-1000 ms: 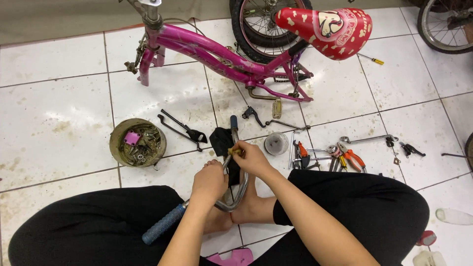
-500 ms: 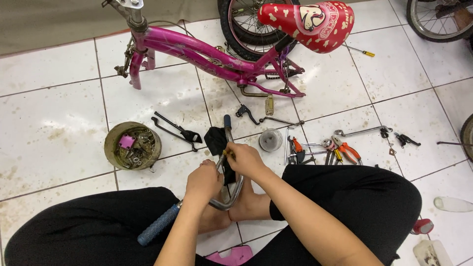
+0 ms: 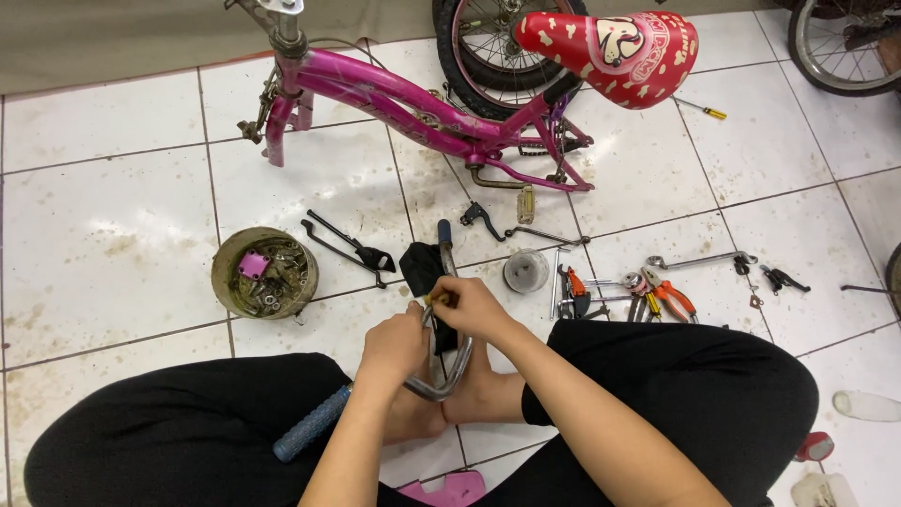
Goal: Wiping down a bicycle handlebar with a cloth to remove dirt or grease.
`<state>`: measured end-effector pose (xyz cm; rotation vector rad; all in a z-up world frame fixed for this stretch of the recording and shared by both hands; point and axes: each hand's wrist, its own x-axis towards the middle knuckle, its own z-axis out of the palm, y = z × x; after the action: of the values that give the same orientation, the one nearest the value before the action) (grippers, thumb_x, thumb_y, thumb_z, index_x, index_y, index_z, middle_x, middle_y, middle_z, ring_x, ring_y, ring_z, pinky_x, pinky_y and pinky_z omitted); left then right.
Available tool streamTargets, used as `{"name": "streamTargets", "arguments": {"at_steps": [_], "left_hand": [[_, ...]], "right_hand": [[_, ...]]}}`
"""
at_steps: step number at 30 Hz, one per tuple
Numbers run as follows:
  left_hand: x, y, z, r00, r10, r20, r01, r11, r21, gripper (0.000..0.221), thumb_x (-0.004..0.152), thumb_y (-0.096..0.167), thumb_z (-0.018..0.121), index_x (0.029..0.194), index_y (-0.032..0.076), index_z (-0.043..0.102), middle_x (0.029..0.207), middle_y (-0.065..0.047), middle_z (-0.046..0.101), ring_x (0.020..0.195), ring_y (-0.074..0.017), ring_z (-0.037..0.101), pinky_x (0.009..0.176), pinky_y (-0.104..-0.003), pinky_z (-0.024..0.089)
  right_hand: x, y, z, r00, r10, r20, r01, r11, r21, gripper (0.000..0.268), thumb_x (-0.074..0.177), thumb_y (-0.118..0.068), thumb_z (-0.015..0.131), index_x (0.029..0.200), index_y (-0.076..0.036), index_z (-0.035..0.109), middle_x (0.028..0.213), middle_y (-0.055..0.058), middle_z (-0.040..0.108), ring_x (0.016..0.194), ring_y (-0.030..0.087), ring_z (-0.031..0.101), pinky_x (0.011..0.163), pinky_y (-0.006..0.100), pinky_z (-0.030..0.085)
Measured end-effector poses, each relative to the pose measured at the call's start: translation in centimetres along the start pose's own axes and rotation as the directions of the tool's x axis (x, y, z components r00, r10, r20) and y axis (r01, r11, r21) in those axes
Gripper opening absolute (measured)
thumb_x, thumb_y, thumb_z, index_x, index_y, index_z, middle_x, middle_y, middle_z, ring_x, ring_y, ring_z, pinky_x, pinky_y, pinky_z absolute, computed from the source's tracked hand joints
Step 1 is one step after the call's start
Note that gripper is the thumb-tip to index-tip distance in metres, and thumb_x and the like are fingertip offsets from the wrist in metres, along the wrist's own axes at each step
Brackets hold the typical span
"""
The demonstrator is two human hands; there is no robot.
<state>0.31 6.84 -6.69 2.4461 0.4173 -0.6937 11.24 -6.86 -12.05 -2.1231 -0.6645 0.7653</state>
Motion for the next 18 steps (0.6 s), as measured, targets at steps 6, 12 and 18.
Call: {"name": "streamTargets", "arguments": {"at_steps": [6, 12, 18], "left_hand": [[-0.4, 0.0, -0.1, 1.0, 0.006, 0.018, -0.006, 0.999, -0.034, 0.05, 0.097, 0.018, 0.051, 0.136, -0.012, 0.052, 0.107, -0.032, 0.071, 0.098, -0.0426, 0.072, 0.08, -0.055, 0.058], [-0.3, 0.3, -0.1, 1.0, 0.002, 0.024, -0.001, 0.999, -0.043, 0.048, 0.096, 0.023, 0.054, 0.13, -0.012, 0.056, 0.102, -0.03, 0.072, 0.094, -0.0416, 0.073, 0.077, -0.053, 0.059], [-0.3, 0.3, 0.1, 1.0, -0.007, 0.019, 0.007, 1.0, -0.03, 0.046, 0.097, 0.025, 0.053, 0.125, -0.011, 0.057, 0.098, -0.028, 0.073, 0.09, -0.0389, 0.074, 0.077, -0.053, 0.059]], "right_hand": [[1.4, 2.6, 0.4, 0.998, 0.045, -0.032, -0.042, 0.994, 0.103, 0.019, 0.085, -0.014, 0.068, 0.103, -0.007, 0.073, 0.092, 0.016, 0.075, 0.075, 0.027, 0.069, 0.068, 0.04, 0.055], [0.8, 1.8, 0.7, 0.999, 0.042, 0.025, -0.045, 0.991, 0.126, 0.017, 0.083, -0.013, 0.069, 0.098, -0.006, 0.074, 0.089, 0.018, 0.075, 0.078, 0.03, 0.07, 0.07, 0.04, 0.055], [1.7, 4.1, 0.0, 0.995, 0.096, -0.011, -0.094, 0.986, 0.135, 0.021, 0.084, -0.012, 0.067, 0.104, -0.006, 0.073, 0.094, 0.019, 0.075, 0.08, 0.03, 0.07, 0.073, 0.042, 0.055]]}}
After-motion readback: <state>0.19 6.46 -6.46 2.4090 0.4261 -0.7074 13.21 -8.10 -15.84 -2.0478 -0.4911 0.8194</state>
